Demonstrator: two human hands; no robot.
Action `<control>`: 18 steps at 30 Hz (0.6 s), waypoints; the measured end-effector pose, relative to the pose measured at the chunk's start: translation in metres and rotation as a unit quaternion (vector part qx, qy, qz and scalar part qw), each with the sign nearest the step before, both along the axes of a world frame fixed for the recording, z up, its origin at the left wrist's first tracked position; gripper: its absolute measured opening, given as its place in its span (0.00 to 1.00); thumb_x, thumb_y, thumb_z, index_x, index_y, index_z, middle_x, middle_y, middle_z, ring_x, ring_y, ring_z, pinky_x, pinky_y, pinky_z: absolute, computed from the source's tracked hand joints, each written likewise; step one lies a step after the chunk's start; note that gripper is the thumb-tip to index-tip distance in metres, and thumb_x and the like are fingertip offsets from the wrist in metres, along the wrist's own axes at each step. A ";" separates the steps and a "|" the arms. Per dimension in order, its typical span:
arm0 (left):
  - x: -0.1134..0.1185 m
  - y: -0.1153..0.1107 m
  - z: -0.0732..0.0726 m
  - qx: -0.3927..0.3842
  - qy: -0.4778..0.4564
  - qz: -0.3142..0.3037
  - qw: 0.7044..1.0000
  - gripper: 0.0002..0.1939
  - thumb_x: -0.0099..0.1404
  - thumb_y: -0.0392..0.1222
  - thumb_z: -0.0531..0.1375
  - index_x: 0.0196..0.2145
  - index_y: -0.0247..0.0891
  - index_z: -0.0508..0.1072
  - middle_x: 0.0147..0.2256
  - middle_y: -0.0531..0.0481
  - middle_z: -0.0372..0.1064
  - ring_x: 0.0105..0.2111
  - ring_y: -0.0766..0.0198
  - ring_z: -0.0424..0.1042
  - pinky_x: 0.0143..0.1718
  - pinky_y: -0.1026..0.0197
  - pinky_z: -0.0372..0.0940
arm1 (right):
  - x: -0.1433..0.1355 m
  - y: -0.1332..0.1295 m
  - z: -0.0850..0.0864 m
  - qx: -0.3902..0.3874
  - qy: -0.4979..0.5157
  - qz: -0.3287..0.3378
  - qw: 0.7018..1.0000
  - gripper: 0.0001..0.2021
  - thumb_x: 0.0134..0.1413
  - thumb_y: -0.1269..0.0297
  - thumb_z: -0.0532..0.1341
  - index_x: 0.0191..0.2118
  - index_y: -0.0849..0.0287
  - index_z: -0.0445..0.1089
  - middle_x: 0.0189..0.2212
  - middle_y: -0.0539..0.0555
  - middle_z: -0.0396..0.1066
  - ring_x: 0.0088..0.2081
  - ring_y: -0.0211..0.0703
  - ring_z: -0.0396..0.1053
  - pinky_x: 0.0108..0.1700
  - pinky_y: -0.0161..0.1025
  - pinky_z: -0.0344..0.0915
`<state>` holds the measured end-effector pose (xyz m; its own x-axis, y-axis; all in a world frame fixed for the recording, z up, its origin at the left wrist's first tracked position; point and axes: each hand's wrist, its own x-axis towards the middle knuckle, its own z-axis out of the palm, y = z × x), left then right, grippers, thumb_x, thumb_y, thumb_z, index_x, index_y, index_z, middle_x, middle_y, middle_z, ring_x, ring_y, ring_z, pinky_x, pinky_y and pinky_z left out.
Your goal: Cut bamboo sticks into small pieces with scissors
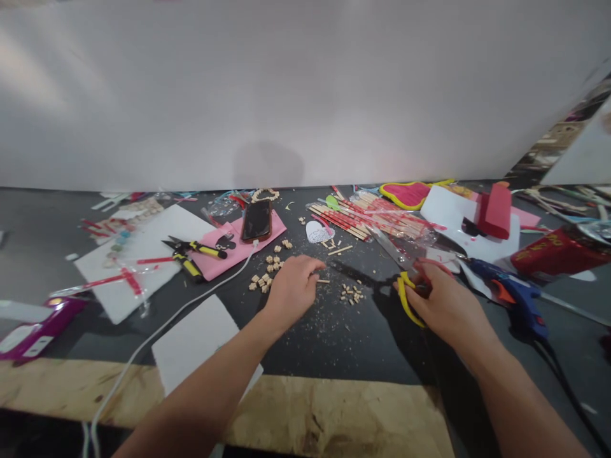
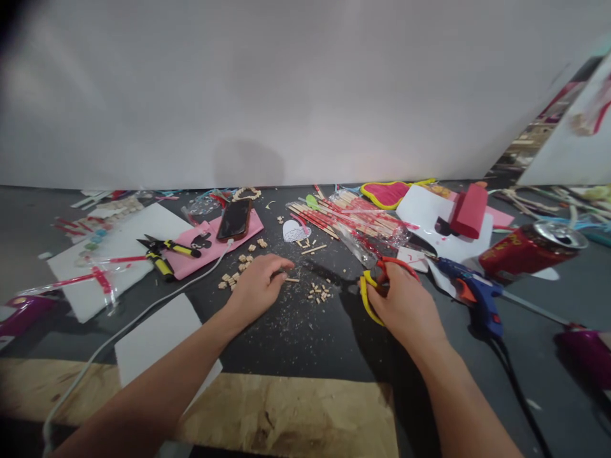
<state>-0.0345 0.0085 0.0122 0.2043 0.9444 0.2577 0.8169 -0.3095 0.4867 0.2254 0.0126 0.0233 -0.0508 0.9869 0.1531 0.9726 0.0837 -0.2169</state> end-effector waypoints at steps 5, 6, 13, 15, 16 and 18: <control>0.001 0.000 -0.002 -0.027 0.057 -0.015 0.998 0.08 0.57 0.36 0.55 0.35 0.38 0.70 0.35 0.48 0.68 0.39 0.59 0.63 0.43 0.56 0.58 | 0.003 0.003 -0.001 -0.054 -0.078 -0.012 0.995 0.22 0.46 0.46 0.52 0.40 0.58 0.65 0.31 0.57 0.70 0.32 0.48 0.67 0.29 0.39 0.58; 0.001 0.000 -0.002 -0.031 0.068 -0.017 0.997 0.07 0.58 0.37 0.55 0.34 0.38 0.71 0.35 0.48 0.67 0.38 0.59 0.63 0.42 0.55 0.57 | 0.002 0.002 0.001 -0.063 -0.092 -0.017 0.994 0.22 0.46 0.46 0.51 0.39 0.58 0.65 0.29 0.56 0.70 0.31 0.48 0.67 0.28 0.39 0.57; 0.004 -0.001 0.002 -0.023 0.089 -0.019 0.996 0.07 0.61 0.38 0.52 0.29 0.37 0.69 0.31 0.49 0.67 0.35 0.60 0.63 0.39 0.57 0.56 | 0.005 -0.006 0.015 -0.121 -0.150 -0.049 0.980 0.18 0.46 0.47 0.50 0.34 0.55 0.65 0.32 0.58 0.70 0.31 0.51 0.68 0.26 0.40 0.55; 0.006 -0.002 0.004 -0.018 0.059 -0.005 0.998 0.08 0.62 0.38 0.51 0.30 0.37 0.68 0.31 0.49 0.68 0.34 0.61 0.63 0.38 0.58 0.56 | 0.007 -0.006 0.015 -0.114 -0.155 -0.042 0.980 0.17 0.46 0.49 0.51 0.33 0.56 0.66 0.34 0.58 0.70 0.33 0.51 0.68 0.28 0.40 0.56; 0.007 -0.002 0.005 -0.014 0.044 0.001 0.999 0.08 0.62 0.38 0.50 0.30 0.38 0.68 0.31 0.50 0.68 0.34 0.61 0.63 0.37 0.58 0.56 | 0.008 -0.006 0.015 -0.108 -0.156 -0.034 0.981 0.16 0.46 0.50 0.52 0.33 0.56 0.66 0.35 0.58 0.70 0.34 0.50 0.68 0.29 0.40 0.57; 0.008 -0.002 0.005 -0.008 0.019 0.002 1.000 0.08 0.62 0.39 0.50 0.31 0.38 0.68 0.31 0.50 0.69 0.34 0.61 0.63 0.37 0.59 0.57 | 0.009 -0.005 0.012 -0.094 -0.154 -0.020 0.983 0.16 0.46 0.51 0.52 0.35 0.57 0.66 0.36 0.58 0.70 0.34 0.49 0.68 0.30 0.40 0.58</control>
